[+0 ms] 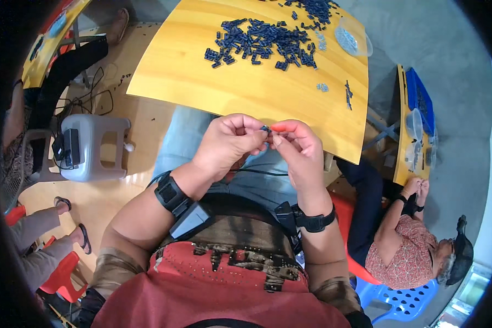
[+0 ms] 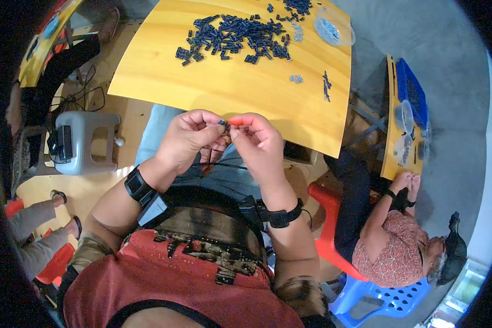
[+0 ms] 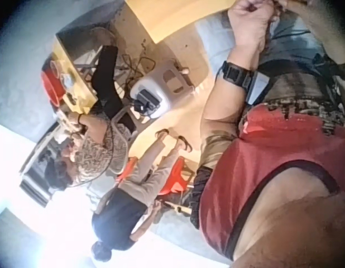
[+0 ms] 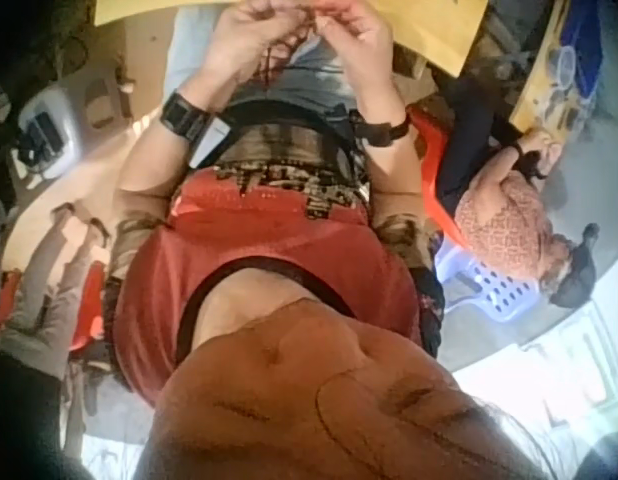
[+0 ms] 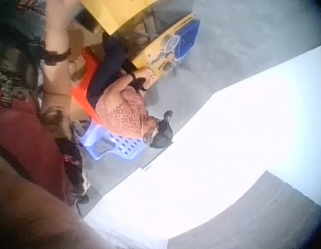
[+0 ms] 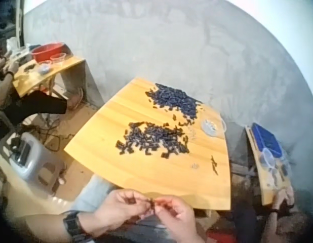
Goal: Assembling small blue plastic components by manually inserting pins.
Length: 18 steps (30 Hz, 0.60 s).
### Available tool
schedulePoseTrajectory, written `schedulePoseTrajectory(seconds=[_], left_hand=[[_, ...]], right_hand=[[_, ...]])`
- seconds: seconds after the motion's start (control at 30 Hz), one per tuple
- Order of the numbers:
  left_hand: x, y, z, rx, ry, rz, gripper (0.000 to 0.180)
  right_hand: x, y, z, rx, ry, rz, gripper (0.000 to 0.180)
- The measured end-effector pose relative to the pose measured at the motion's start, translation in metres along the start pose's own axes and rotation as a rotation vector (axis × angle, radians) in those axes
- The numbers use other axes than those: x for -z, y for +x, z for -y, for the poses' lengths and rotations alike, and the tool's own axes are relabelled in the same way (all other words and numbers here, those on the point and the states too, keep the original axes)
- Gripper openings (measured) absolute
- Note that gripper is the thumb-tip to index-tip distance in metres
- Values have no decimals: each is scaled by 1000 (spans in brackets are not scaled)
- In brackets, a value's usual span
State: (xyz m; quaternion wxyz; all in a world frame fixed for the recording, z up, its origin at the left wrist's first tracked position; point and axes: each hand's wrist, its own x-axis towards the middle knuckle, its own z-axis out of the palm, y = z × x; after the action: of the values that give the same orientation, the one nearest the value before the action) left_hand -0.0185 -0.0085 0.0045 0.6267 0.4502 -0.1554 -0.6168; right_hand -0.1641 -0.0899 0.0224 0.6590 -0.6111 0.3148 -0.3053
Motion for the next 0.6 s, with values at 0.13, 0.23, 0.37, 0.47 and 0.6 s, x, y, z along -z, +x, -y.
schedulePoseTrajectory(seconds=[0.13,0.23,0.37,0.47,0.6], left_hand=[[-2,-4,2,-42,22,-4,13],[1,-7,3,-61,35,26,13],[1,-10,1,-110,78,14,13],[4,-12,2,-77,115,14,13],[3,-18,0,-72,119,17,13]], right_hand=[[-1,0,1,-142,123,5,15],[-2,1,1,-171,169,20,16],[-1,1,4,-276,148,45,16],[-1,1,5,-311,74,74,16],[2,0,8,-316,39,93,15]])
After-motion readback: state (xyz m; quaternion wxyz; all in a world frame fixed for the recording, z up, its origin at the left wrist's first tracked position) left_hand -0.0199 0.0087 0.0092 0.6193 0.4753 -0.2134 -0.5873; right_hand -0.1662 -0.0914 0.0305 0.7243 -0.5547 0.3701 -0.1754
